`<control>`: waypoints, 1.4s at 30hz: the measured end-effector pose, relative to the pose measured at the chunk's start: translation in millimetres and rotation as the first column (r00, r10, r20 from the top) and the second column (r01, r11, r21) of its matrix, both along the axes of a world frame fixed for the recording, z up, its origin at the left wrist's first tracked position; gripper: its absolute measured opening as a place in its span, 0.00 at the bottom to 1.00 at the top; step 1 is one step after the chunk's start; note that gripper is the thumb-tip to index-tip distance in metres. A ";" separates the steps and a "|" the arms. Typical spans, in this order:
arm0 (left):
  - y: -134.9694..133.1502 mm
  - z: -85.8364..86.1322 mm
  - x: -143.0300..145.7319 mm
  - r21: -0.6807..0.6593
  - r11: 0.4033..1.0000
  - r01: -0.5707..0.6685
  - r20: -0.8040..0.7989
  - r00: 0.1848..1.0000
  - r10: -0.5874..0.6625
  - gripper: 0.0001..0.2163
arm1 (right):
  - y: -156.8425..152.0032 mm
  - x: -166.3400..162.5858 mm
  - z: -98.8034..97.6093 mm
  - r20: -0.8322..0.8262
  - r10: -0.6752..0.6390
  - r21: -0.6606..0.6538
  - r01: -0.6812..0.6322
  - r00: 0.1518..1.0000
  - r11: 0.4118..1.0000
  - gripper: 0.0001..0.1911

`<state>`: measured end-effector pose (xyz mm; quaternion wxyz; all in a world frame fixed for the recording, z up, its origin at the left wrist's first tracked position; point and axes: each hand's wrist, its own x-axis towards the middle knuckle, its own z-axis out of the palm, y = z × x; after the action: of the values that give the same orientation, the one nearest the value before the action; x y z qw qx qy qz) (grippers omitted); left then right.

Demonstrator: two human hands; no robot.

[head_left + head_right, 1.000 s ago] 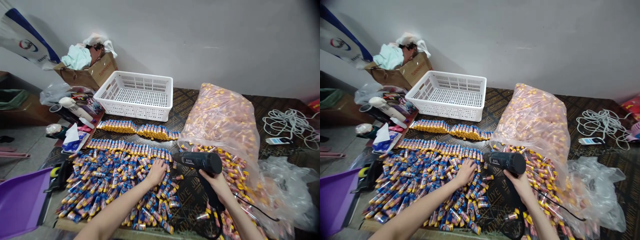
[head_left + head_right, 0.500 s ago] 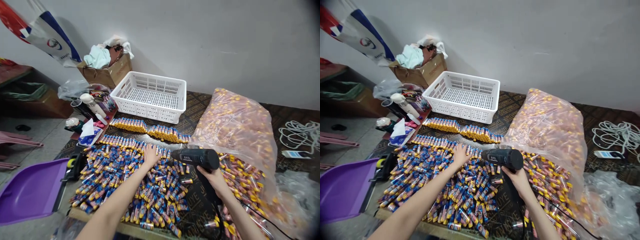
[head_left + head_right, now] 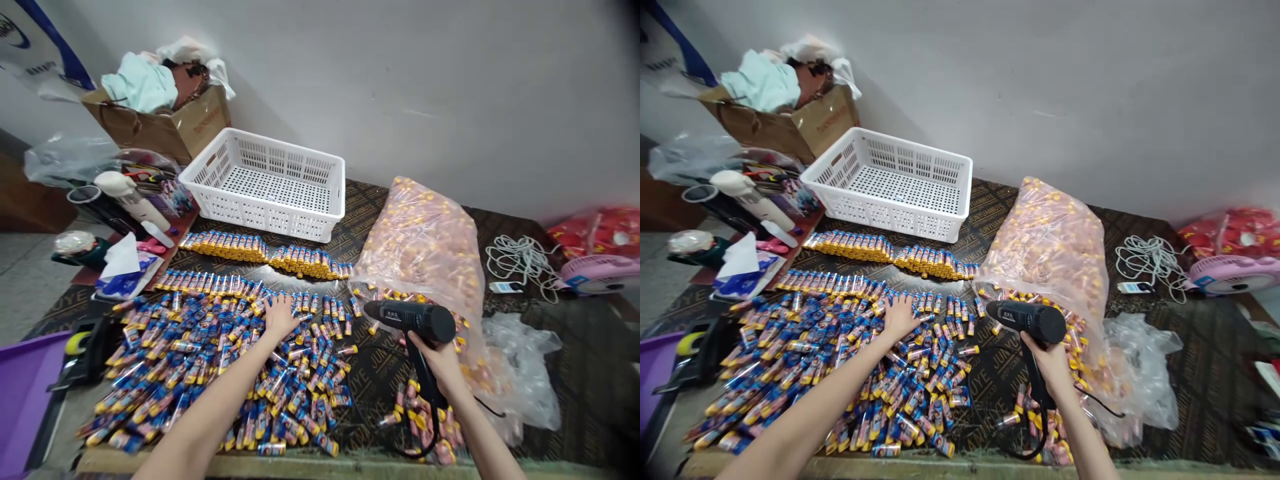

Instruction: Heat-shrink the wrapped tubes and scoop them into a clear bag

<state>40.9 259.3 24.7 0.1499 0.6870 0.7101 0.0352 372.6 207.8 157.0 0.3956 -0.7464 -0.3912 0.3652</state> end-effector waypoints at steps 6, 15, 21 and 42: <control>-33.5 7.6 0.4 -0.008 0.977 0.215 0.143 0.967 -0.212 0.09 | 6.6 -31.4 -7.0 -0.128 0.141 -0.060 -0.150 0.982 0.987 0.25; -73.6 33.7 -43.9 0.119 0.990 0.070 0.301 0.948 -0.103 0.09 | 37.1 -103.8 -17.5 -0.173 0.392 0.003 -0.397 0.904 0.918 0.21; -71.4 31.3 -102.3 0.112 0.986 -0.126 0.288 0.953 0.089 0.08 | 49.4 -149.1 -16.5 -0.202 0.493 0.035 -0.497 0.846 0.867 0.23; 21.6 0.5 -80.4 -0.234 0.972 0.030 0.022 0.999 -0.026 0.30 | -24.0 -83.3 53.8 -0.054 0.331 -0.220 -0.334 0.942 0.916 0.22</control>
<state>-39.5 280.8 25.1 0.2368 0.6742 0.6982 -0.0444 289.4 183.8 210.8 0.2433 -0.7065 -0.4650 0.4749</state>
